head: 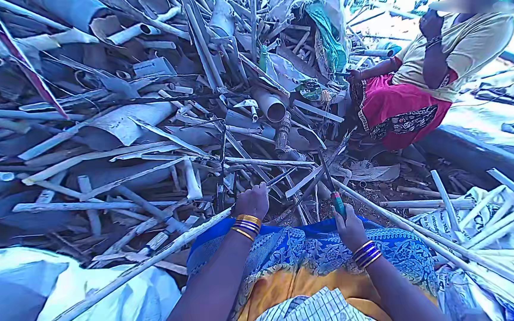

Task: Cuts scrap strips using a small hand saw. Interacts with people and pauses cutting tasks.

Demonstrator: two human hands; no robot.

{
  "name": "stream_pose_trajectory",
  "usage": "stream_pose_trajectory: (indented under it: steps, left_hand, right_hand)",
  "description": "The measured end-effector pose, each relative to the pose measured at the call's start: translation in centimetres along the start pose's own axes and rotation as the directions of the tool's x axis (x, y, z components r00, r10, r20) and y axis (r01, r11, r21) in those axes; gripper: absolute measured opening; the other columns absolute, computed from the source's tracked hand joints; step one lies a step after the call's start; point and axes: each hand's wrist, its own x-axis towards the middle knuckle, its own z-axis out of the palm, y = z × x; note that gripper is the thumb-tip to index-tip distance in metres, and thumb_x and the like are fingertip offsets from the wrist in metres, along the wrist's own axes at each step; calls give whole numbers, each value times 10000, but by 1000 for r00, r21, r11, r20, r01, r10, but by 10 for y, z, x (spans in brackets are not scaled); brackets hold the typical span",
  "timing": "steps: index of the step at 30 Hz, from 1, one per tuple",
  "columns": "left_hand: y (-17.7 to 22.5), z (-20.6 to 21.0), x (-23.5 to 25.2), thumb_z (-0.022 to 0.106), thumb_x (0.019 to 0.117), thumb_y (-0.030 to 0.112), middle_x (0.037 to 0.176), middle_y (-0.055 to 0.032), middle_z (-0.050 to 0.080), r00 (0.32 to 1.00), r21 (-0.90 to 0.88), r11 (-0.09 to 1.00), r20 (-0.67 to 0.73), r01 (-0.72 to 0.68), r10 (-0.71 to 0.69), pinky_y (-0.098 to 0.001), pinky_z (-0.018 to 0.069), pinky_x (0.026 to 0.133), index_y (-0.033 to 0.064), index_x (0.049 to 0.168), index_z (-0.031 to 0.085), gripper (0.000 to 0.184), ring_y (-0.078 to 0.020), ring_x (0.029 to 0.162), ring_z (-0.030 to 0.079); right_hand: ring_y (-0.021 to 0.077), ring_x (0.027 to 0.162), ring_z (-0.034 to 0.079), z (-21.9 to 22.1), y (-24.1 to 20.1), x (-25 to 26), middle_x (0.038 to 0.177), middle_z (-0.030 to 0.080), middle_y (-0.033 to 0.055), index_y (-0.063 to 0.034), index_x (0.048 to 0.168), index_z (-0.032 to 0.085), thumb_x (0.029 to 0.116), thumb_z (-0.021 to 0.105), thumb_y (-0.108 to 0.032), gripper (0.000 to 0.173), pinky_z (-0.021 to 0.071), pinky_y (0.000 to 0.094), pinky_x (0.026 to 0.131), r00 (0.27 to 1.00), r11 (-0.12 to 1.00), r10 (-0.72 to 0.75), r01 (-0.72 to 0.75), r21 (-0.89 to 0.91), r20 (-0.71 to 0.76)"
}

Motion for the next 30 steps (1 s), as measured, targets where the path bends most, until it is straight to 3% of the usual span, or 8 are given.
stream_pose_trajectory:
  steps: [4, 9, 12, 16, 20, 22, 24, 30]
  left_hand:
    - [-4, 7, -1, 426, 1113, 288, 1295, -227, 675, 987, -37, 996, -144, -83, 76, -565, 496, 981, 75, 1476, 551, 438, -430, 1155, 668]
    - [3, -4, -13, 474, 1095, 233, 1188, -242, 716, 916, 46, 966, -308, -255, 256, -566, 529, 918, 56, 1409, 621, 390, -442, 1078, 699]
    - [13, -26, -19, 561, 1049, 191, 1020, -239, 750, 746, 180, 891, -494, -416, 447, -565, 571, 799, 30, 1284, 711, 322, -442, 933, 735]
    - [40, -74, -40, 541, 1058, 214, 1025, -238, 740, 690, 347, 732, -260, -586, 676, -571, 570, 753, 35, 1290, 697, 332, -441, 915, 730]
    - [86, -115, -57, 456, 1098, 199, 1145, -246, 689, 736, 469, 581, 284, -665, 614, -582, 522, 855, 31, 1352, 615, 344, -441, 1060, 676]
    - [101, -119, -58, 481, 1080, 162, 1124, -234, 693, 690, 518, 467, 431, -717, 581, -585, 517, 833, 35, 1299, 644, 302, -434, 1038, 676]
    - [113, -116, -61, 531, 1065, 182, 1104, -219, 698, 623, 534, 346, 528, -772, 577, -576, 512, 840, 24, 1210, 669, 256, -417, 1034, 676]
    - [110, -88, -43, 674, 994, 185, 1161, -142, 726, 341, 310, 214, 450, -926, 825, -520, 279, 1189, 94, 1169, 755, 213, -325, 1209, 625]
  right_hand:
    - [72, 473, 458, -7, 17, 10, 715, 483, 17, 53, 1380, 421, 1101, 395, -124, 331, 446, 233, 463, 998, 780, 36, 1, 626, -47]
    - [44, 456, 452, 11, 37, 2, 673, 509, -4, 37, 1307, 448, 1110, 376, -116, 259, 423, 195, 442, 986, 540, 124, 30, 841, -114]
    - [59, 542, 570, 7, 36, 0, 767, 578, 25, 67, 1312, 417, 1003, 472, -28, 328, 514, 212, 517, 962, 546, 101, 159, 823, -253]
    - [20, 727, 625, -8, 21, -10, 942, 629, 36, 75, 1285, 422, 753, 572, -75, 572, 522, 208, 624, 891, 652, -34, 362, 666, -452]
    - [18, 775, 614, -26, -4, -39, 1079, 684, 79, 92, 1324, 454, 878, 568, -106, 501, 505, 213, 676, 905, 694, -279, 421, 584, -322]
    - [173, 974, 656, -32, -11, -56, 1122, 669, 171, 103, 1282, 534, 917, 575, -117, 428, 531, 348, 863, 898, 793, -379, 440, 422, -223]
    - [291, 1064, 635, -34, -11, -63, 1177, 630, 240, 100, 1249, 582, 923, 595, -118, 393, 512, 439, 936, 899, 832, -417, 437, 342, -136]
    - [133, 876, 646, -23, -10, -67, 1000, 645, 109, 28, 1257, 535, 899, 677, -87, 402, 540, 318, 815, 960, 786, -275, 190, 588, 58]
